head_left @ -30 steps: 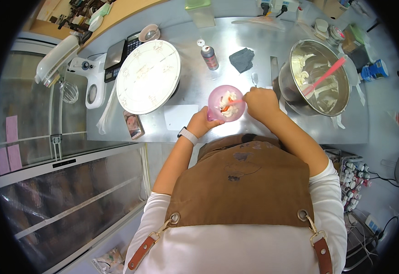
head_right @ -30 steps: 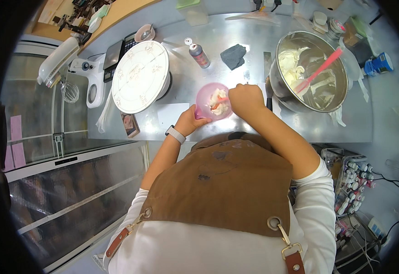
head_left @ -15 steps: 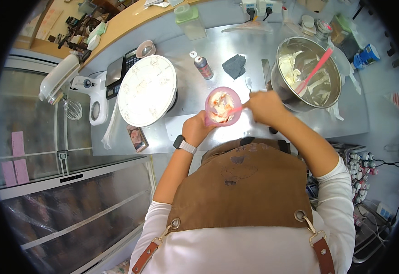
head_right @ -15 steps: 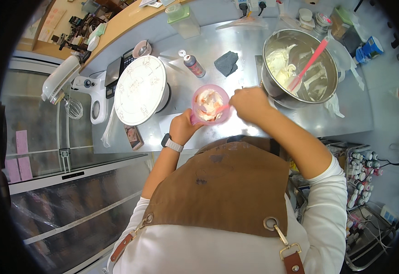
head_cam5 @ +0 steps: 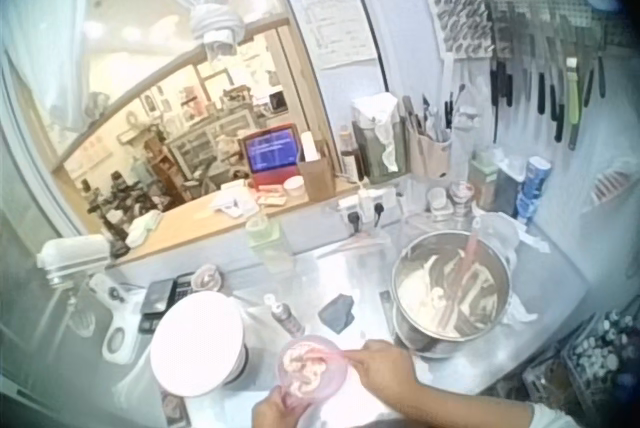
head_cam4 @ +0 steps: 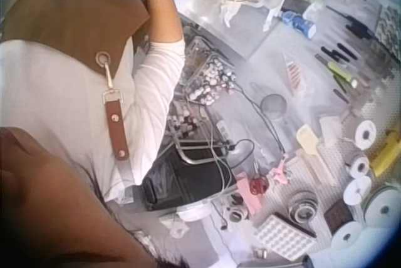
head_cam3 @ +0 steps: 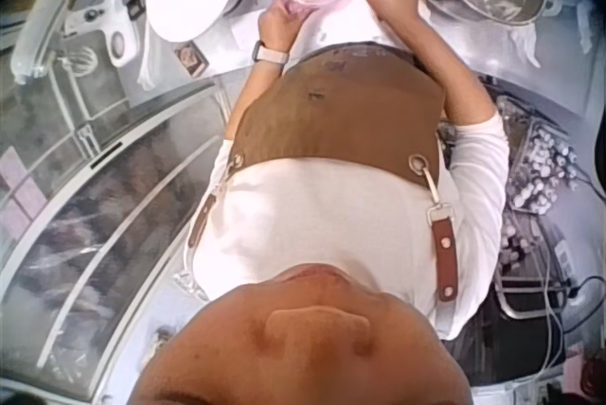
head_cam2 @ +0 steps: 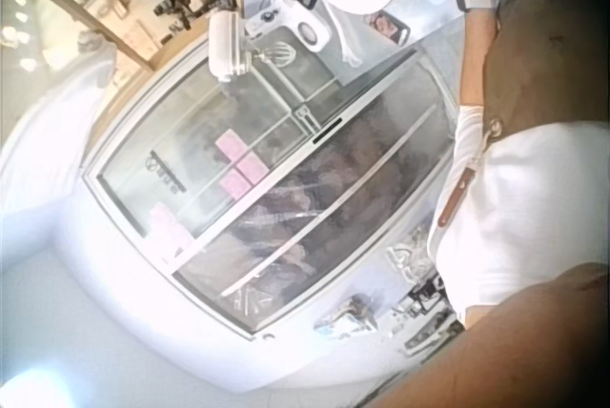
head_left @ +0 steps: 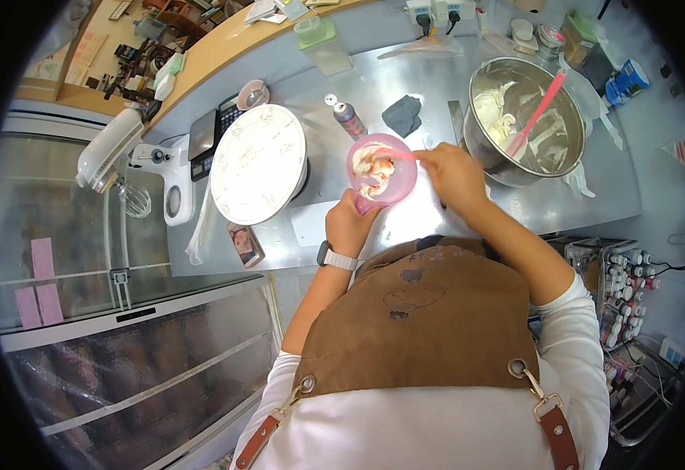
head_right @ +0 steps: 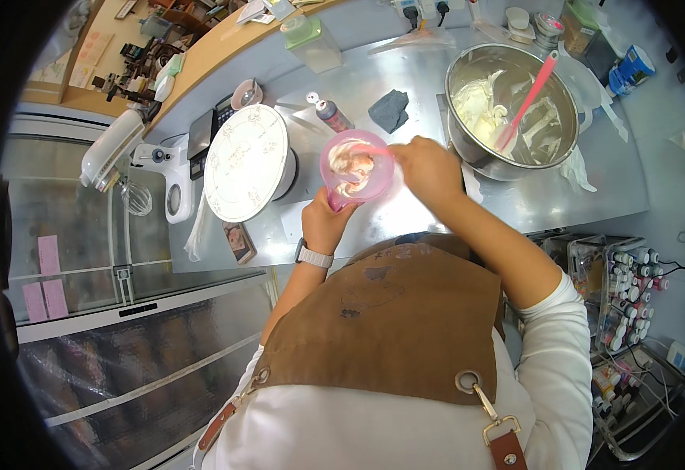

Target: The person scoops white frosting from a large metal bowl into a small pink bowl, then adds pink food coloring and stirs to mix. The person uses a spatula and a spoon during the process.

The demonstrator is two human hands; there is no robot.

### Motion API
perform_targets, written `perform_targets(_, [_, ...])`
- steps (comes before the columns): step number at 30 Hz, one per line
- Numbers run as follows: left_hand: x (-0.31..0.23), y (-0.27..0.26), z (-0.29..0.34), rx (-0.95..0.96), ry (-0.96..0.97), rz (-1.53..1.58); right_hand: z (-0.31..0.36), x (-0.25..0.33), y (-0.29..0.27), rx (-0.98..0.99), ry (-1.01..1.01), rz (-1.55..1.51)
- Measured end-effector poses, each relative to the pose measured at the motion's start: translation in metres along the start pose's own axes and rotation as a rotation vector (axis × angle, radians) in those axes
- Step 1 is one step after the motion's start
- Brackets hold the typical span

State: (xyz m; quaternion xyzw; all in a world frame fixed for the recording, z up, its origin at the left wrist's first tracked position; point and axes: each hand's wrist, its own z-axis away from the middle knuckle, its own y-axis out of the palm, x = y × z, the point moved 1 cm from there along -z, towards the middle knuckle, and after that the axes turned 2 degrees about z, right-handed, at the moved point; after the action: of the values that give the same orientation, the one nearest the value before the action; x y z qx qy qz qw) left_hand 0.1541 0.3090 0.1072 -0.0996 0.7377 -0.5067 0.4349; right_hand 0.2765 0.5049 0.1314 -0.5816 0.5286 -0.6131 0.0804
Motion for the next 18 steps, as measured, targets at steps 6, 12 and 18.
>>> perform_targets(6, [0.0,-0.011,-0.005,0.031,0.033,-0.048,0.0,0.011,-0.016,0.007,-0.186,0.317])
perform_targets(12, [-0.004,-0.019,-0.006,0.032,0.046,-0.031,-0.008,0.018,-0.021,0.283,-0.222,0.273])
perform_targets(18, [-0.004,-0.022,-0.009,0.036,0.077,-0.071,-0.012,0.02,-0.023,0.344,-0.422,0.339])
